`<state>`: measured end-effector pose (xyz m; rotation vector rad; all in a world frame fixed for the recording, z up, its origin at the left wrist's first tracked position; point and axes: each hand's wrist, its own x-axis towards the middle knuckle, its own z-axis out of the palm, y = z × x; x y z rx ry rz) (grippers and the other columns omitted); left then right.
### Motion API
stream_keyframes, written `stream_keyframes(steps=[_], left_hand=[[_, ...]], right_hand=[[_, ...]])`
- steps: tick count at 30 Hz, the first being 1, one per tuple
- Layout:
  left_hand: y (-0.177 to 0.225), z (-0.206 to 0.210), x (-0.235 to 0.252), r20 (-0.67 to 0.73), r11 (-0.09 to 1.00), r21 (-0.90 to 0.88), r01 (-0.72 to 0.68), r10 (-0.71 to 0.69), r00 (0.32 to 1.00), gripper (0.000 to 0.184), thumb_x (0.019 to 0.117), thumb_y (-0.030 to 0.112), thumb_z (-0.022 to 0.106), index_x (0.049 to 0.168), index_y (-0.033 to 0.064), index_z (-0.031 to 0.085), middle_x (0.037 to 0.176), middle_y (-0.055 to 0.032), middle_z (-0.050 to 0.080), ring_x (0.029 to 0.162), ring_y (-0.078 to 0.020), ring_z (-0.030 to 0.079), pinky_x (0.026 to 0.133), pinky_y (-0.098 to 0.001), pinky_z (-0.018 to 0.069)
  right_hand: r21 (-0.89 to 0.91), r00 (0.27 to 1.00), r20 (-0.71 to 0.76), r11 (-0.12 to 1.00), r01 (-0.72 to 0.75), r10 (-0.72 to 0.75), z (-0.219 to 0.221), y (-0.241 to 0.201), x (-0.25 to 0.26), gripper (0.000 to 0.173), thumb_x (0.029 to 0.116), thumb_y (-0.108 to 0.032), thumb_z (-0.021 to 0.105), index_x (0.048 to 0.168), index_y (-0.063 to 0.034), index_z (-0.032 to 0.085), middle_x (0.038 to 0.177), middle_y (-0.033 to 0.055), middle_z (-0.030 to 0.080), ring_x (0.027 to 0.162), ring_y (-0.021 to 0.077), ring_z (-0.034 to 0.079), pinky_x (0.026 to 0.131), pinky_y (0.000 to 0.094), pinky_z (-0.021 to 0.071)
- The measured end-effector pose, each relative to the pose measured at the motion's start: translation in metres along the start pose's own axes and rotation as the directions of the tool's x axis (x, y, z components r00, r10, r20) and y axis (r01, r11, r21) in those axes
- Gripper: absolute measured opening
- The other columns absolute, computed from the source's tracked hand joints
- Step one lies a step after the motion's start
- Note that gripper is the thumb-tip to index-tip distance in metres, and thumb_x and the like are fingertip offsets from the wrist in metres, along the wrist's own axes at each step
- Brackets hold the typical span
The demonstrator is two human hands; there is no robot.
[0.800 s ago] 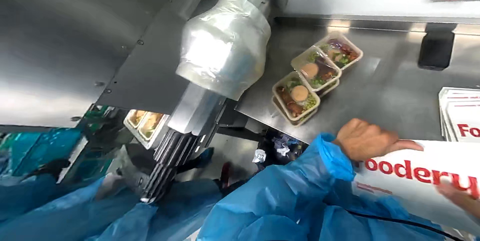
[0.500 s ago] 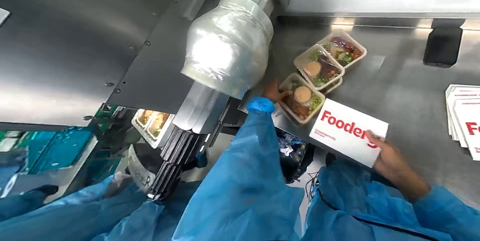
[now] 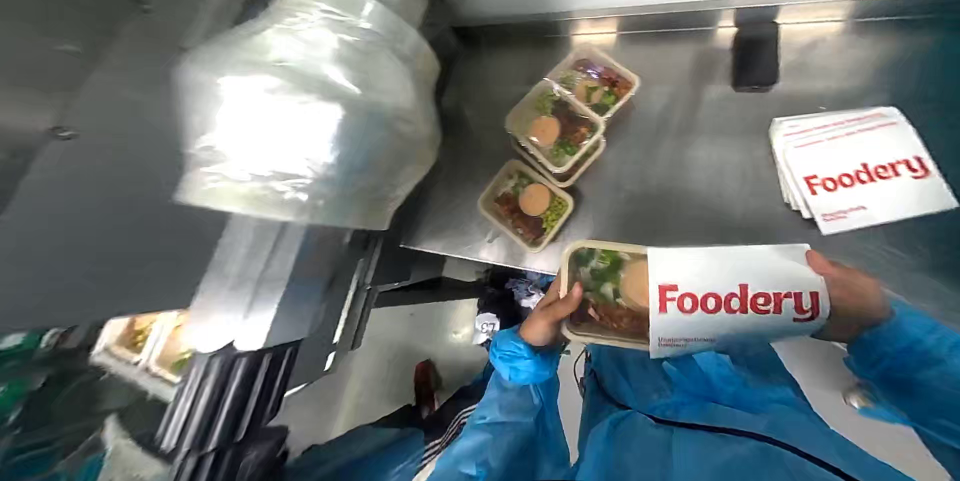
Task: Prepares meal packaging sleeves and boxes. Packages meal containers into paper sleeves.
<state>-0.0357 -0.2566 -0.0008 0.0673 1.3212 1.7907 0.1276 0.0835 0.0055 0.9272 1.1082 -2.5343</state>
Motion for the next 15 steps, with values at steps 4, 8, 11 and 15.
stream_keyframes(steps=[4, 8, 11, 15], left_hand=[[0.006, 0.04, 0.019, 0.157, 0.995, -0.096, -0.036, 0.051, 0.986, 0.057, 0.0938, 0.047, 0.07, 0.14, 0.0187, 0.053, 0.103, 0.0013, 0.077, 0.09, -0.0095, 0.074, 0.084, -0.0301, 0.0623], [0.0, 0.114, 0.047, 0.286, 0.974, -0.221, -0.042, 0.106, 0.952, 0.049, 0.0955, 0.057, 0.061, 0.132, 0.0241, 0.065, 0.113, 0.0029, 0.077, 0.104, -0.0089, 0.073, 0.094, -0.0322, 0.0598], [0.0, 0.211, 0.076, 0.281, 0.986, -0.15, 0.075, -0.031, 0.959, 0.087, 0.0754, 0.087, 0.053, 0.125, 0.0164, 0.06, 0.106, 0.004, 0.076, 0.1, -0.0082, 0.073, 0.088, -0.0325, 0.0623], [0.002, 0.307, 0.146, 0.501, 0.986, 0.134, 0.095, -0.15, 0.852, 0.119, 0.0707, 0.097, 0.042, 0.142, 0.0015, 0.046, 0.124, -0.0015, 0.071, 0.114, -0.0109, 0.069, 0.097, -0.0357, 0.0585]], right_hand=[[-0.227, 0.885, -0.234, 0.908, 0.353, -0.402, -0.013, -0.02, -0.041, 0.044, 0.0937, -0.066, 0.055, 0.106, -0.0268, 0.07, 0.092, -0.0067, 0.075, 0.084, 0.0043, 0.072, 0.073, 0.0276, 0.0618], [-0.415, 0.656, -0.482, 0.81, 0.413, -0.581, -0.026, -0.028, -0.109, 0.055, 0.09, -0.071, 0.056, 0.113, -0.0229, 0.066, 0.093, -0.0118, 0.073, 0.085, 0.0014, 0.07, 0.074, 0.0257, 0.0606], [-0.155, 0.671, -0.647, 0.924, 0.35, -0.363, 0.004, -0.038, -0.121, 0.037, 0.0972, -0.047, 0.052, 0.108, -0.014, 0.064, 0.084, -0.0052, 0.074, 0.077, 0.0064, 0.072, 0.07, 0.0285, 0.0622], [-0.193, 0.644, -0.668, 0.922, 0.335, -0.374, -0.064, -0.122, -0.166, 0.023, 0.1051, -0.016, 0.043, 0.109, -0.0088, 0.065, 0.084, 0.0016, 0.075, 0.071, 0.0087, 0.072, 0.064, 0.0265, 0.0621]])
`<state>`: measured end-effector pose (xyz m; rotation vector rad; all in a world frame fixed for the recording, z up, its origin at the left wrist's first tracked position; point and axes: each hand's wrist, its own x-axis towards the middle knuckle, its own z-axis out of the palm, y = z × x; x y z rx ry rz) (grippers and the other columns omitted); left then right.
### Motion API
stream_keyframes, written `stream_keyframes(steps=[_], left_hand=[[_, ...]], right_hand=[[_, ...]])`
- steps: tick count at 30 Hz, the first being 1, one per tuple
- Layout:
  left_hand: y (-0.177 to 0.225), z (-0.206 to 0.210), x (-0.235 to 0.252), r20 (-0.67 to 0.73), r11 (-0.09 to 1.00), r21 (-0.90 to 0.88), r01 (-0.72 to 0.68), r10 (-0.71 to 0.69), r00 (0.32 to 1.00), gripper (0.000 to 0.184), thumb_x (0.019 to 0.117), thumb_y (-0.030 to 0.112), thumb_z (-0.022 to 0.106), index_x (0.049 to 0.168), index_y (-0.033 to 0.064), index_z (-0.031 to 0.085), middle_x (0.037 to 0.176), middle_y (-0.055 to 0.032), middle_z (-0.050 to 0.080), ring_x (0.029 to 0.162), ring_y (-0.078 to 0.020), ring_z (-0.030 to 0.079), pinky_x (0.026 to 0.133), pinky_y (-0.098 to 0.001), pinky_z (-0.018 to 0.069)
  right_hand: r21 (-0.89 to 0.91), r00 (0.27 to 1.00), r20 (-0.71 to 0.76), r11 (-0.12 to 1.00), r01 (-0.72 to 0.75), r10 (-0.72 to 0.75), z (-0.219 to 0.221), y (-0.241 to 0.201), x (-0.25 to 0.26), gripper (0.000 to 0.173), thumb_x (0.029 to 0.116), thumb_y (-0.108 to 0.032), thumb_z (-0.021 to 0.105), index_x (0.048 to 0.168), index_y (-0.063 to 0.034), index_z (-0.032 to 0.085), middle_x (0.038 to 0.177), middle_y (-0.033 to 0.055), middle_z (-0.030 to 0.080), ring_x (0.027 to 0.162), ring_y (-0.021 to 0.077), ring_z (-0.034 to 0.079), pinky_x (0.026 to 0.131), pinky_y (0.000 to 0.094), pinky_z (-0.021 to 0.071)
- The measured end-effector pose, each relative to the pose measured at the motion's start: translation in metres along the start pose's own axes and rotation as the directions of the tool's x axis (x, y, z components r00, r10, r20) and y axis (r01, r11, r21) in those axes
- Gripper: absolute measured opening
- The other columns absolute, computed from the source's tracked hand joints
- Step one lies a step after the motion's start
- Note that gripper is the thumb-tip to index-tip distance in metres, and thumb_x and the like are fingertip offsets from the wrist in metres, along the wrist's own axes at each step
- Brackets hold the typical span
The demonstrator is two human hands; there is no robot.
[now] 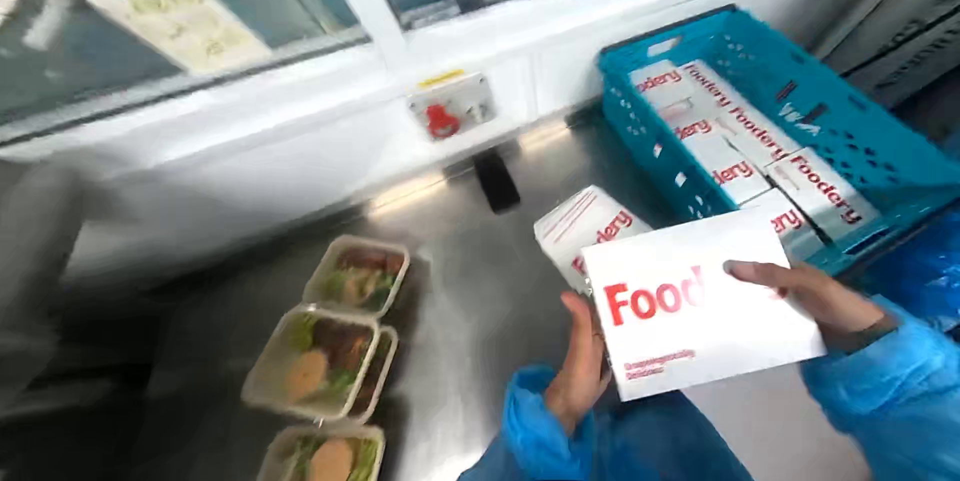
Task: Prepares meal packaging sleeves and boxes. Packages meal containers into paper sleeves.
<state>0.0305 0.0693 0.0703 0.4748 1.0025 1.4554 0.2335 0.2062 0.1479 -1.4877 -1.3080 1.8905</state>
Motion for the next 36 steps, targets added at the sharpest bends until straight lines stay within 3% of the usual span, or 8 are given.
stream_keyframes(steps=[2, 4, 7, 11, 17, 24, 31, 36], left_hand=[[-0.009, -0.015, 0.078, 0.079, 0.773, 0.613, -0.165, 0.148, 0.986, 0.087, 0.1022, 0.069, 0.03, 0.159, 0.0026, 0.03, 0.165, 0.0004, 0.036, 0.15, -0.0096, 0.033, 0.124, -0.0373, 0.0315], [-0.033, -0.044, 0.153, -0.015, 0.217, 0.975, -0.039, 0.241, 0.97, 0.105, 0.0849, 0.062, 0.072, 0.159, 0.0007, 0.032, 0.17, -0.0212, 0.017, 0.157, -0.0389, 0.018, 0.123, -0.0657, 0.0178], [-0.063, -0.067, 0.204, -0.288, -0.139, 0.946, 0.292, 0.043, 0.957, 0.139, 0.0637, 0.068, 0.087, 0.162, -0.0019, 0.018, 0.169, -0.0283, 0.009, 0.156, -0.0467, 0.009, 0.118, -0.0752, 0.0116], [-0.064, -0.056, 0.21, -0.404, -0.108, 0.907, 0.406, 0.041, 0.914, 0.114, 0.0713, 0.045, 0.092, 0.155, -0.0056, 0.033, 0.159, -0.0292, 0.032, 0.147, -0.0477, 0.033, 0.109, -0.0706, 0.0374], [-0.032, -0.04, 0.201, -0.33, -0.072, 0.934, 0.349, 0.195, 0.924, 0.061, 0.084, 0.016, 0.084, 0.133, -0.0073, 0.056, 0.134, -0.0313, 0.057, 0.127, -0.0509, 0.053, 0.1, -0.0719, 0.0428], [0.039, -0.001, 0.083, 0.04, 0.293, 0.932, -0.215, 0.504, 0.863, 0.02, 0.102, 0.023, 0.063, 0.106, 0.0033, 0.062, 0.081, -0.004, 0.066, 0.071, -0.0107, 0.066, 0.069, -0.0304, 0.0596], [0.028, -0.015, -0.008, 0.262, -0.191, 0.965, -0.18, 0.673, 0.692, 0.036, 0.1036, 0.014, 0.055, 0.138, 0.0034, 0.06, 0.088, -0.0106, 0.071, 0.068, -0.0193, 0.07, 0.06, -0.0315, 0.0594], [0.031, -0.053, -0.09, 0.246, -0.23, 0.966, -0.118, 0.682, 0.689, 0.049, 0.0954, 0.001, 0.056, 0.143, 0.012, 0.06, 0.081, -0.0073, 0.064, 0.059, -0.0186, 0.061, 0.049, -0.032, 0.0523]], right_hand=[[-0.03, 0.995, -0.033, 0.996, 0.089, -0.09, -0.052, -0.037, 0.033, 0.024, 0.1054, -0.016, 0.042, 0.114, -0.0086, 0.063, 0.085, 0.0016, 0.074, 0.07, 0.0078, 0.071, 0.061, 0.0247, 0.0609], [-0.058, 0.981, -0.123, 0.988, 0.146, -0.152, -0.105, -0.065, 0.071, 0.027, 0.1081, -0.028, 0.041, 0.117, -0.0133, 0.063, 0.088, -0.0004, 0.072, 0.072, 0.0066, 0.07, 0.059, 0.0247, 0.0602], [-0.153, 0.969, -0.189, 0.98, 0.129, -0.157, -0.187, -0.095, 0.164, 0.034, 0.1075, -0.04, 0.045, 0.127, -0.0159, 0.057, 0.097, -0.0002, 0.069, 0.081, 0.0075, 0.068, 0.068, 0.0296, 0.0599], [-0.377, 0.987, -0.149, 0.926, 0.0, -0.061, -0.204, -0.085, 0.309, 0.051, 0.103, -0.051, 0.05, 0.133, -0.0103, 0.056, 0.111, 0.0078, 0.067, 0.097, 0.0168, 0.068, 0.084, 0.0406, 0.0585], [-0.942, 0.851, 0.016, 0.277, 0.188, -0.524, -0.125, -0.075, 0.359, 0.075, 0.0875, -0.035, 0.081, 0.135, 0.0148, 0.052, 0.142, 0.0469, 0.04, 0.134, 0.0677, 0.034, 0.097, 0.0849, 0.0315], [-0.601, 0.658, 0.561, 0.298, 0.741, -0.502, -0.011, -0.058, 0.171, 0.06, 0.0821, -0.044, 0.084, 0.128, -0.0093, 0.067, 0.115, 0.0109, 0.071, 0.103, 0.0286, 0.07, 0.09, 0.0534, 0.0573], [-0.714, 0.438, 0.32, 0.091, 0.694, -0.84, 0.059, -0.004, 0.076, 0.052, 0.0876, -0.048, 0.072, 0.104, 0.0004, 0.068, 0.101, 0.0195, 0.065, 0.088, 0.0361, 0.066, 0.068, 0.0484, 0.0555], [-0.599, 0.576, 0.598, 0.166, 0.783, -0.557, 0.097, 0.02, 0.018, 0.038, 0.0853, -0.06, 0.064, 0.083, -0.0215, 0.067, 0.065, -0.007, 0.061, 0.057, 0.0112, 0.063, 0.048, 0.0344, 0.0514]])
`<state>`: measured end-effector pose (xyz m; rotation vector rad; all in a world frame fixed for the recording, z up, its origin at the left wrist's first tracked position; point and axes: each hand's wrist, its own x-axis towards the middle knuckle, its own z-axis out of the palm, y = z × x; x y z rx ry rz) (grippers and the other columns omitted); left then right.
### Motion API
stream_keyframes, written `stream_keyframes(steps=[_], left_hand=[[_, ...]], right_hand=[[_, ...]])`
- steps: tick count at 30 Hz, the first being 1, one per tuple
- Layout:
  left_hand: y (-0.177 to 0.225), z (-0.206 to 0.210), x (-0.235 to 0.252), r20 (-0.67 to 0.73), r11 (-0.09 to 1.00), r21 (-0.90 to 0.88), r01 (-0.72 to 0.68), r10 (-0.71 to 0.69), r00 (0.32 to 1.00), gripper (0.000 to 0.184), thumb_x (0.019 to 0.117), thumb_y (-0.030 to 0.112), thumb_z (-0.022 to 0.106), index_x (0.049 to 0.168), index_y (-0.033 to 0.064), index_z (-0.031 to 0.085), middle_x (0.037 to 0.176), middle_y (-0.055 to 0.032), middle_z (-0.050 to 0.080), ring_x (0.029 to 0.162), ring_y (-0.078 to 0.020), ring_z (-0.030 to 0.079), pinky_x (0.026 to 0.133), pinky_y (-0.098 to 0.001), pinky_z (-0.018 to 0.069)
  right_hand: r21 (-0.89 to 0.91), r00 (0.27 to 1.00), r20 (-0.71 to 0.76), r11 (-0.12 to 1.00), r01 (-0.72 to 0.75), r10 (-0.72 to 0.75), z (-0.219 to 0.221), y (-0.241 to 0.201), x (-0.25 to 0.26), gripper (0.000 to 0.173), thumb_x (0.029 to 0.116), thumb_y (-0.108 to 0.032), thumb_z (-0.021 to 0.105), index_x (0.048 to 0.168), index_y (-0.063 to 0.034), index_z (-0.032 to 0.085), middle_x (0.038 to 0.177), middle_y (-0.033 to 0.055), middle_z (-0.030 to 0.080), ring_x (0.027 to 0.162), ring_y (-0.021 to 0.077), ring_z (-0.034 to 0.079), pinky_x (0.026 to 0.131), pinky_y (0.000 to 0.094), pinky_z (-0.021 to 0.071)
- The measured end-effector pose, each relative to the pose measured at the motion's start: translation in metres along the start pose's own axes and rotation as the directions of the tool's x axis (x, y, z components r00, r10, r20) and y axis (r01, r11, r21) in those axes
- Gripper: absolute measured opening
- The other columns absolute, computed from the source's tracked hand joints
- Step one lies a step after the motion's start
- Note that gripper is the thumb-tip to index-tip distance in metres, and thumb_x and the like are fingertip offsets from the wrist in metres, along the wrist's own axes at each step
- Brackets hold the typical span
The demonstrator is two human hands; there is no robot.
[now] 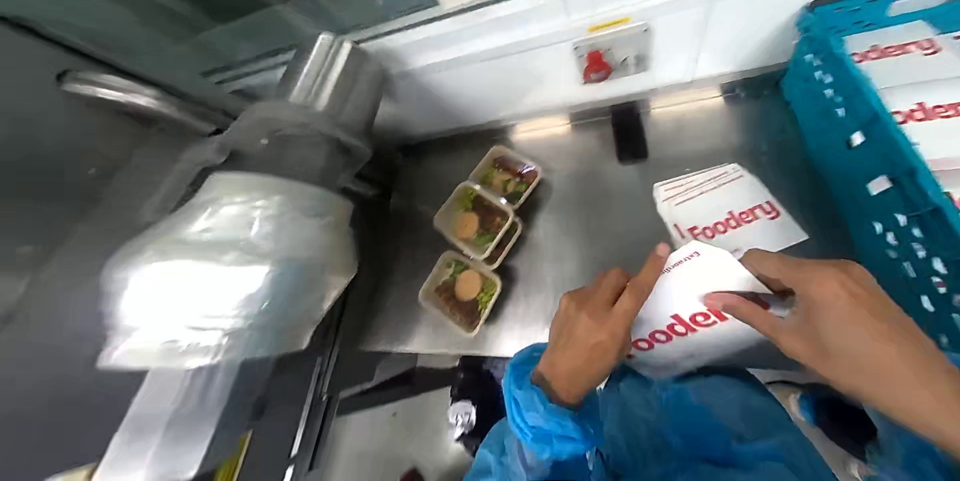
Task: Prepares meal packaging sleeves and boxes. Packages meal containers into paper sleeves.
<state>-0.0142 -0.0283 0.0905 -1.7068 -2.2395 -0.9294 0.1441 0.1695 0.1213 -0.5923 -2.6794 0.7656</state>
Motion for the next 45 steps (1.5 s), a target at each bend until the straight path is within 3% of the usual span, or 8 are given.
stream_keyframes(steps=[5, 10, 17, 21, 29, 34, 39, 45], left_hand=[[-0.01, -0.033, -0.075, 0.133, 0.955, -0.263, 0.14, -0.108, 0.985, 0.049, 0.0922, -0.002, 0.058, 0.14, 0.0058, 0.063, 0.102, -0.0111, 0.07, 0.083, -0.0192, 0.069, 0.071, -0.0345, 0.061], [-0.007, -0.064, -0.12, 0.34, 0.889, -0.281, 0.36, -0.259, 0.904, 0.081, 0.0915, 0.046, 0.074, 0.155, 0.0063, 0.044, 0.148, -0.0104, 0.057, 0.116, -0.0202, 0.068, 0.093, -0.0423, 0.0603], [-0.006, -0.087, -0.148, 0.422, 0.91, -0.172, 0.378, -0.279, 0.863, 0.027, 0.1056, 0.023, 0.056, 0.103, 0.0012, 0.071, 0.077, -0.0114, 0.07, 0.071, -0.026, 0.072, 0.068, -0.0453, 0.0597], [-0.031, -0.077, -0.145, 0.232, 0.964, 0.081, 0.253, -0.265, 0.936, 0.033, 0.1021, 0.031, 0.059, 0.082, 0.0079, 0.072, 0.06, -0.0056, 0.065, 0.055, -0.0237, 0.067, 0.05, -0.0429, 0.0536], [-0.325, -0.098, -0.188, 0.253, 0.38, 0.299, 0.875, -0.916, 0.311, 0.089, 0.0897, 0.057, 0.073, 0.145, -0.0079, 0.047, 0.142, -0.0326, 0.054, 0.134, -0.0471, 0.052, 0.111, -0.064, 0.0412], [-0.26, -0.08, -0.235, 0.44, 0.178, -0.417, 0.891, -0.819, 0.369, 0.045, 0.0995, 0.021, 0.068, 0.133, -0.0058, 0.054, 0.109, -0.0244, 0.068, 0.095, -0.0302, 0.07, 0.089, -0.0484, 0.059], [-0.143, -0.067, -0.249, 0.52, -0.039, -0.662, 0.748, -0.743, 0.422, 0.07, 0.1011, 0.031, 0.061, 0.161, 0.02, 0.026, 0.13, -0.01, 0.067, 0.106, -0.0208, 0.07, 0.093, -0.0426, 0.0598], [-0.063, -0.057, -0.189, 0.643, -0.217, -0.73, 0.648, -0.538, 0.545, 0.07, 0.0973, 0.043, 0.064, 0.151, 0.0078, 0.035, 0.118, 0.0001, 0.073, 0.105, -0.0099, 0.071, 0.096, -0.0333, 0.0595]], right_hand=[[0.527, 0.613, 0.765, 0.738, -0.42, -0.198, 0.047, -0.025, 0.0, 0.012, 0.0915, -0.027, 0.074, 0.093, -0.0153, 0.074, 0.081, -0.0048, 0.072, 0.072, 0.003, 0.067, 0.066, 0.0206, 0.0555], [0.71, 0.792, 0.554, 0.642, -0.289, -0.257, 0.1, -0.058, -0.014, 0.008, 0.0905, -0.018, 0.069, 0.085, -0.0162, 0.075, 0.074, -0.0032, 0.071, 0.065, 0.0036, 0.065, 0.059, 0.0195, 0.0538], [0.393, 0.943, 0.318, 0.919, -0.038, -0.097, 0.114, -0.096, -0.031, 0.031, 0.0774, -0.051, 0.08, 0.078, -0.0222, 0.069, 0.063, -0.0104, 0.064, 0.053, 0.0013, 0.059, 0.046, 0.0236, 0.0501], [0.429, 0.75, 0.657, 0.855, -0.291, -0.074, 0.134, -0.071, -0.04, 0.064, 0.0758, -0.052, 0.082, 0.119, -0.0084, 0.065, 0.099, -0.007, 0.073, 0.093, 0.0016, 0.07, 0.085, 0.0258, 0.0599], [0.657, 0.617, 0.67, 0.058, -0.752, 0.413, 0.283, -0.083, -0.043, 0.035, 0.1035, -0.018, 0.058, 0.134, -0.003, 0.053, 0.11, 0.0108, 0.07, 0.096, 0.0182, 0.07, 0.082, 0.0395, 0.0613], [0.608, 0.532, 0.752, -0.099, -0.788, 0.388, 0.306, -0.069, -0.039, 0.035, 0.1043, -0.026, 0.057, 0.134, -0.0094, 0.054, 0.111, 0.0086, 0.07, 0.097, 0.0188, 0.071, 0.081, 0.0418, 0.0617], [0.504, 0.436, 0.836, -0.153, -0.85, 0.333, 0.206, -0.017, -0.061, 0.038, 0.1084, -0.037, 0.032, 0.12, -0.0135, 0.06, 0.099, 0.0034, 0.072, 0.09, 0.0135, 0.071, 0.075, 0.0369, 0.0623], [0.663, 0.659, 0.749, -0.085, -0.744, 0.071, 0.094, 0.015, -0.089, 0.053, 0.0711, -0.073, 0.075, 0.1, -0.0286, 0.076, 0.09, -0.0032, 0.076, 0.084, 0.007, 0.072, 0.072, 0.0306, 0.0622]])
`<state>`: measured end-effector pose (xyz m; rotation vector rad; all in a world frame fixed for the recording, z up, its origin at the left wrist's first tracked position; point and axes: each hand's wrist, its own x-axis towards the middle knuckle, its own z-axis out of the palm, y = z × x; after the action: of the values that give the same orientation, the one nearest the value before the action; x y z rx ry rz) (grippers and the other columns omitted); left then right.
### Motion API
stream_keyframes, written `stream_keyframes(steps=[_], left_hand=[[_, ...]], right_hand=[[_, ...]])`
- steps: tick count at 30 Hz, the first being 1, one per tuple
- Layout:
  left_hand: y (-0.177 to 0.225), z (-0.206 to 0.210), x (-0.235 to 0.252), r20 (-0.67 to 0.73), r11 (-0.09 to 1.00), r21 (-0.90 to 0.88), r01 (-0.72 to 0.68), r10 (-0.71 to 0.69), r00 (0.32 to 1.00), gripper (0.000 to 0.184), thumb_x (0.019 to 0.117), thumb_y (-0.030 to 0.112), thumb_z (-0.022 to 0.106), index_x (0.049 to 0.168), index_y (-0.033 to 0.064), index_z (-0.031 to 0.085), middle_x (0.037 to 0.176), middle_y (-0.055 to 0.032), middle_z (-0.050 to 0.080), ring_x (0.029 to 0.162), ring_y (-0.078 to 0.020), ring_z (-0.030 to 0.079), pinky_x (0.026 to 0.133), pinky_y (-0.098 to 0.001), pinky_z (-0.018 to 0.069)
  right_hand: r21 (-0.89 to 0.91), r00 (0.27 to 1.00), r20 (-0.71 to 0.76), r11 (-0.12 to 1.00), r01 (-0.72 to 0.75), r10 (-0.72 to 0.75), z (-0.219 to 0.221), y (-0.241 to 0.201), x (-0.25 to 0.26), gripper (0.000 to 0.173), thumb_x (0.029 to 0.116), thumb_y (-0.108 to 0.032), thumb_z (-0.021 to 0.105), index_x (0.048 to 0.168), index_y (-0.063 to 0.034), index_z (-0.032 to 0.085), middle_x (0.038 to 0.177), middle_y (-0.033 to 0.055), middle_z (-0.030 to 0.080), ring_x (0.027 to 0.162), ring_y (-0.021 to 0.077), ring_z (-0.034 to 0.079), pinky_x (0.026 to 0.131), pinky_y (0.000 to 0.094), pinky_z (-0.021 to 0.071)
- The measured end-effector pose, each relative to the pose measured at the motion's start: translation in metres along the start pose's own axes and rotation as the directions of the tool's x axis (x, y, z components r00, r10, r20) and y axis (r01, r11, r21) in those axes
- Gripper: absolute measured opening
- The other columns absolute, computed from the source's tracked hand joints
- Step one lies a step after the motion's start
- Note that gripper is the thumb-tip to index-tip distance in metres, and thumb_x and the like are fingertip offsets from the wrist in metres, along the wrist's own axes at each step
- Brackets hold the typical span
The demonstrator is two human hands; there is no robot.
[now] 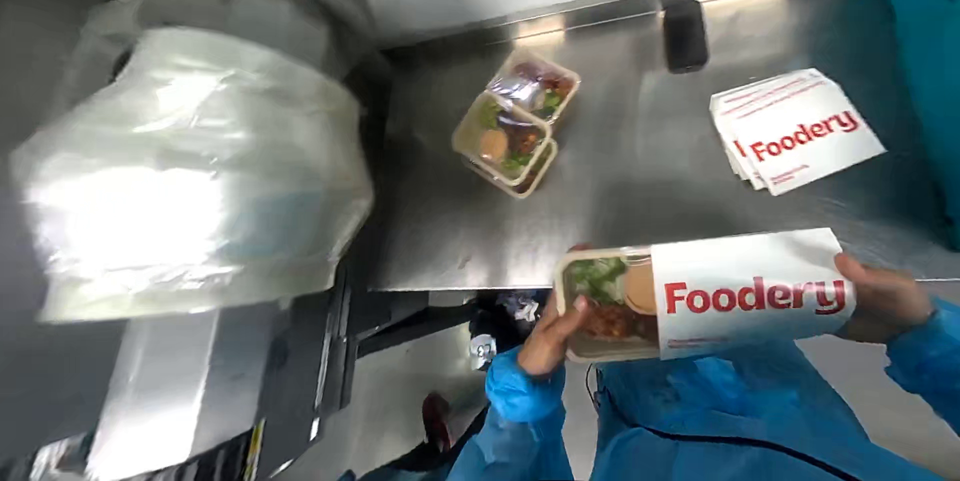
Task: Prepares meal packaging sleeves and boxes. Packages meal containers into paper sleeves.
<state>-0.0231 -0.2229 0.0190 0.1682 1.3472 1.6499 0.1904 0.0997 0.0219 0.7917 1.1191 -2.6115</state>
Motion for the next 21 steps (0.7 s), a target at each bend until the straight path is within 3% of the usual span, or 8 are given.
stream_keyframes(steps=[3, 6, 10, 12, 14, 15, 17, 21], left_hand=[[0.009, 0.034, 0.033, 0.23, 0.992, 0.066, -0.106, 0.088, 0.969, 0.078, 0.0955, 0.061, 0.059, 0.159, 0.0231, 0.034, 0.135, 0.0055, 0.066, 0.117, -0.0055, 0.066, 0.103, -0.0305, 0.0552], [0.006, 0.09, 0.07, 0.266, 0.984, -0.09, -0.155, 0.174, 0.948, 0.077, 0.0953, 0.065, 0.055, 0.157, 0.0239, 0.038, 0.135, 0.002, 0.067, 0.119, -0.0089, 0.066, 0.103, -0.0328, 0.0551], [0.007, 0.247, 0.128, 0.306, 0.977, -0.213, -0.008, 0.074, 0.949, 0.091, 0.077, 0.088, 0.05, 0.143, 0.0247, 0.054, 0.115, 0.0039, 0.075, 0.105, -0.0084, 0.072, 0.092, -0.0332, 0.061], [0.008, 0.324, 0.159, 0.297, 0.998, -0.06, -0.015, 0.032, 0.954, 0.109, 0.0729, 0.095, 0.04, 0.148, 0.0165, 0.038, 0.118, 0.003, 0.07, 0.104, -0.0068, 0.07, 0.088, -0.0322, 0.0619], [0.009, 0.368, 0.203, 0.408, 0.943, 0.264, -0.204, 0.083, 0.909, 0.112, 0.0846, 0.092, 0.018, 0.163, 0.0121, 0.013, 0.157, 0.0021, 0.044, 0.136, -0.0052, 0.049, 0.112, -0.0345, 0.0464], [0.008, 0.374, 0.233, 0.443, 0.828, 0.437, -0.352, 0.142, 0.885, 0.1, 0.0955, 0.081, 0.016, 0.165, 0.0091, 0.009, 0.17, -0.0032, 0.023, 0.152, -0.0133, 0.03, 0.123, -0.0418, 0.0316], [-0.004, 0.358, 0.299, 0.366, 0.425, 0.782, -0.456, 0.278, 0.888, 0.088, 0.1014, 0.058, 0.049, 0.161, -0.0007, 0.023, 0.168, -0.0236, 0.019, 0.154, -0.0411, 0.024, 0.121, -0.0623, 0.0229], [-0.05, 0.3, 0.368, 0.047, -0.081, 0.996, -0.041, 0.072, 0.996, 0.133, 0.0651, 0.059, 0.092, 0.161, -0.0026, 0.023, 0.166, -0.0303, 0.019, 0.154, -0.0503, 0.017, 0.115, -0.0769, 0.0187]], right_hand=[[-0.141, 0.958, -0.222, 0.979, 0.15, -0.179, 0.004, -0.02, -0.027, 0.049, 0.079, -0.071, 0.07, 0.102, -0.0284, 0.074, 0.089, -0.0048, 0.077, 0.081, 0.0049, 0.073, 0.071, 0.0267, 0.0621], [-0.583, 0.698, -0.354, 0.731, 0.356, -0.622, -0.028, -0.055, -0.068, 0.067, 0.0863, -0.08, 0.053, 0.125, -0.026, 0.062, 0.107, -0.0097, 0.069, 0.098, 0.0042, 0.066, 0.084, 0.0267, 0.0575], [-0.459, 0.669, -0.445, 0.793, 0.4, -0.595, -0.05, -0.087, -0.1, 0.054, 0.0858, -0.064, 0.07, 0.125, -0.0277, 0.062, 0.1, -0.0096, 0.074, 0.088, 0.0045, 0.072, 0.078, 0.0271, 0.0622], [-0.408, 0.626, -0.575, 0.848, 0.34, -0.527, -0.091, -0.134, -0.119, 0.037, 0.0894, -0.043, 0.07, 0.119, -0.0215, 0.063, 0.092, -0.0042, 0.075, 0.077, 0.0076, 0.072, 0.067, 0.0276, 0.0623], [-0.426, 0.546, -0.688, 0.875, 0.23, -0.478, -0.137, -0.183, -0.146, 0.028, 0.0953, -0.02, 0.06, 0.122, -0.0146, 0.06, 0.09, -0.0016, 0.074, 0.073, 0.0073, 0.072, 0.062, 0.0265, 0.062], [-0.442, 0.505, -0.726, 0.879, 0.176, -0.466, -0.157, -0.203, -0.16, 0.024, 0.101, -0.014, 0.055, 0.125, -0.0121, 0.056, 0.089, -0.0019, 0.072, 0.072, 0.0053, 0.071, 0.062, 0.0246, 0.0613], [-0.464, 0.442, -0.788, 0.885, 0.032, -0.429, -0.196, -0.237, -0.178, 0.02, 0.1073, -0.014, 0.048, 0.126, -0.01, 0.052, 0.086, -0.0039, 0.065, 0.069, -0.0006, 0.065, 0.061, 0.019, 0.0573], [-0.514, 0.532, -0.772, 0.834, -0.203, -0.347, -0.328, -0.249, -0.14, 0.037, 0.1058, -0.035, 0.053, 0.131, -0.0073, 0.054, 0.098, 0.0092, 0.065, 0.08, 0.0135, 0.066, 0.071, 0.0357, 0.058]])
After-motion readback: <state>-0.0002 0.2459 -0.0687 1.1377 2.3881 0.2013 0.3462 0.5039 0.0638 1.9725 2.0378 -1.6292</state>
